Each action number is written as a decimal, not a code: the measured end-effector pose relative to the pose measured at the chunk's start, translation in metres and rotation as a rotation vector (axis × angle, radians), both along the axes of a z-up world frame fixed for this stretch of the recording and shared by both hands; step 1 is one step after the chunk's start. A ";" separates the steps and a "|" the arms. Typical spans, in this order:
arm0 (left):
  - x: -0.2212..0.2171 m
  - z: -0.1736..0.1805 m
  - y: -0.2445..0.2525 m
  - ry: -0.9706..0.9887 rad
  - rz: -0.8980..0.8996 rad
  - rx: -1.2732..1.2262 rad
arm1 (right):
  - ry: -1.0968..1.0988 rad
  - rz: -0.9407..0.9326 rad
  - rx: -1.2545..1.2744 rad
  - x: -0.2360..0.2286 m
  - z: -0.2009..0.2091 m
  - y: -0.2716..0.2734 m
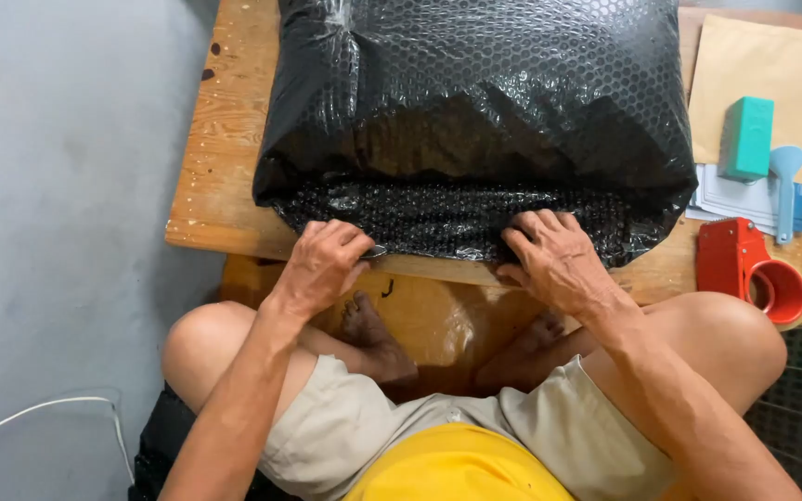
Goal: The person is sitting on the floor in front of a wooden table, sealing a large black bubble mailer. They repeatedly apply strips of clear packing tape to the edges and seams of the package, smoothing them down with their hands to ensure a secure closure.
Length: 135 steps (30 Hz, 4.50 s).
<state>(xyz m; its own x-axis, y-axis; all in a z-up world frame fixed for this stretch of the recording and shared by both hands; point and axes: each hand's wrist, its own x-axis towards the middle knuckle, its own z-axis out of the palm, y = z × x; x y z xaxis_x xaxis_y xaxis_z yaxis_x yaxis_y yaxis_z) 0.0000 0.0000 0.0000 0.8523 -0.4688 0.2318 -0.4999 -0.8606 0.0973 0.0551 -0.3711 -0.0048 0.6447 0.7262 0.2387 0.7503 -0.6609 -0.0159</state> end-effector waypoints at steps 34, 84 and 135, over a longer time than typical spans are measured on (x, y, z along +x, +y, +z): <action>0.069 -0.010 -0.022 0.279 0.377 -0.030 | -0.072 -0.434 0.059 0.023 -0.020 -0.026; 0.093 -0.037 -0.010 0.422 0.826 -2.576 | 0.529 -0.947 0.379 0.042 -0.013 -0.027; 0.102 0.020 -0.030 0.439 1.017 -2.471 | -0.107 -0.819 0.518 -0.060 0.097 -0.123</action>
